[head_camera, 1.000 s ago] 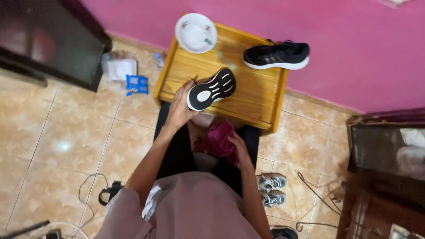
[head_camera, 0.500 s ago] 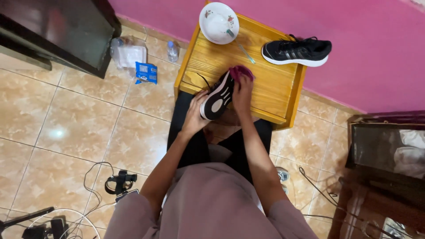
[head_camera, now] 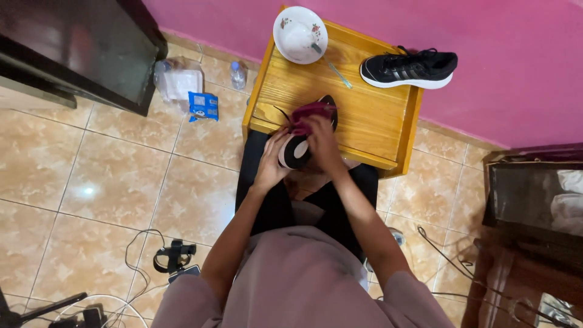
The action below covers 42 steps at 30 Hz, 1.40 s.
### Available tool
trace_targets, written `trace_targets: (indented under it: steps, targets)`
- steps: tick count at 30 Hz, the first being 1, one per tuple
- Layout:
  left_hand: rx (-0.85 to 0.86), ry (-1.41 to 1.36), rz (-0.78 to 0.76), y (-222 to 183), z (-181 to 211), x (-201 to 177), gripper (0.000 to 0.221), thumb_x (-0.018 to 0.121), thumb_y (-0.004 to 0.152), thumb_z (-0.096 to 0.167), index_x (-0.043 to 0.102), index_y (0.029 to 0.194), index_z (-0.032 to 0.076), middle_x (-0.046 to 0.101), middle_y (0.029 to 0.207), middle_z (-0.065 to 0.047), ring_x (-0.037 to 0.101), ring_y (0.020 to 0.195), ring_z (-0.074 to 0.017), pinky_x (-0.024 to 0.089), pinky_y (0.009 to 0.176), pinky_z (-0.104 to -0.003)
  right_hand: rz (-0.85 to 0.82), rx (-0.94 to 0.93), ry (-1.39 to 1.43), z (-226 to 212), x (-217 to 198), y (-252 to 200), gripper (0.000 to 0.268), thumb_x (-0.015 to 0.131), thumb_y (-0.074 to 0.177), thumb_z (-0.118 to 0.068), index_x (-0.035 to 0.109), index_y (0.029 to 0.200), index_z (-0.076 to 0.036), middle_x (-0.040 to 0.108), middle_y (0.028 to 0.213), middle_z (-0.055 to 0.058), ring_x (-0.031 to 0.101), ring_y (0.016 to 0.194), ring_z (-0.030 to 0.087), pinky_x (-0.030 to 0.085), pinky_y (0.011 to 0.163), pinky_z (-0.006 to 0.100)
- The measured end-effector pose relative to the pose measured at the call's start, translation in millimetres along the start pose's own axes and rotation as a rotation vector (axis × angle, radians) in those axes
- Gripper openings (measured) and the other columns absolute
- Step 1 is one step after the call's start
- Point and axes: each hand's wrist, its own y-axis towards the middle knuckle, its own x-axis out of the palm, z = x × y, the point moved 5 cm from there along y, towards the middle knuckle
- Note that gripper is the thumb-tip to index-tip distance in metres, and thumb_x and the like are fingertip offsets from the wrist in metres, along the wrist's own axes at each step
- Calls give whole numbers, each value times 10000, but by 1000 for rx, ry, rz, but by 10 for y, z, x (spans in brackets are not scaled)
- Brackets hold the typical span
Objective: Cleaning the white midsole of a sneaker using a cloth and cleaning solution
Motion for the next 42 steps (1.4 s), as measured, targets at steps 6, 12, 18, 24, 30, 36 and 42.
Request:
trace_targets:
  steps: [6,12,18,24,30,36,42]
  targets:
    - [-13,-3,-38,41,116,1,902,926,665,112,513,1468,103,488,1534,-107,452,1417,-366,342,1206,-510,214,184,-17,600,-29,292,495,510,925,47,546,1404,-72,521,1359,204,465,1347,430,294,1198,545]
    - [-60,16,-65,22,107,40,1000,906,620,50,470,1518,112,470,1555,-126,449,1418,-378,341,1208,-519,558,176,19,622,238,-71,378,500,936,166,473,1307,236,472,1254,532,444,1200,679,321,1081,710]
    - [-146,-8,-23,-127,-262,137,900,854,704,114,467,1516,132,489,1538,-90,466,1418,-324,372,1198,-438,17,46,52,-738,347,-806,638,560,933,-28,459,1550,-156,440,1507,136,453,1412,311,323,1217,411]
    - [-86,82,-55,38,103,100,1015,924,590,61,480,1502,77,500,1519,-172,491,1384,-395,351,1193,-497,239,809,981,272,-9,-222,312,633,1016,-460,668,1235,-241,534,612,16,560,492,173,462,509,267]
    - [-86,59,-29,49,142,128,973,937,644,150,493,1507,81,513,1517,-163,494,1390,-366,342,1203,-477,152,377,123,1335,-157,-236,457,478,931,92,560,1374,16,527,1362,216,489,1321,414,372,1175,504]
    - [-84,73,-30,46,110,150,986,943,624,120,480,1492,45,512,1498,-205,494,1376,-415,353,1190,-520,270,350,553,-310,-333,-374,344,392,1020,-91,574,1307,-39,522,1202,146,516,1214,381,385,1088,508]
    - [-93,105,-34,34,46,166,988,954,610,165,493,1478,67,516,1503,-183,513,1372,-384,378,1182,-494,86,-60,-139,-280,116,-806,629,601,891,-98,520,1509,-184,555,1341,96,584,1117,311,491,994,410]
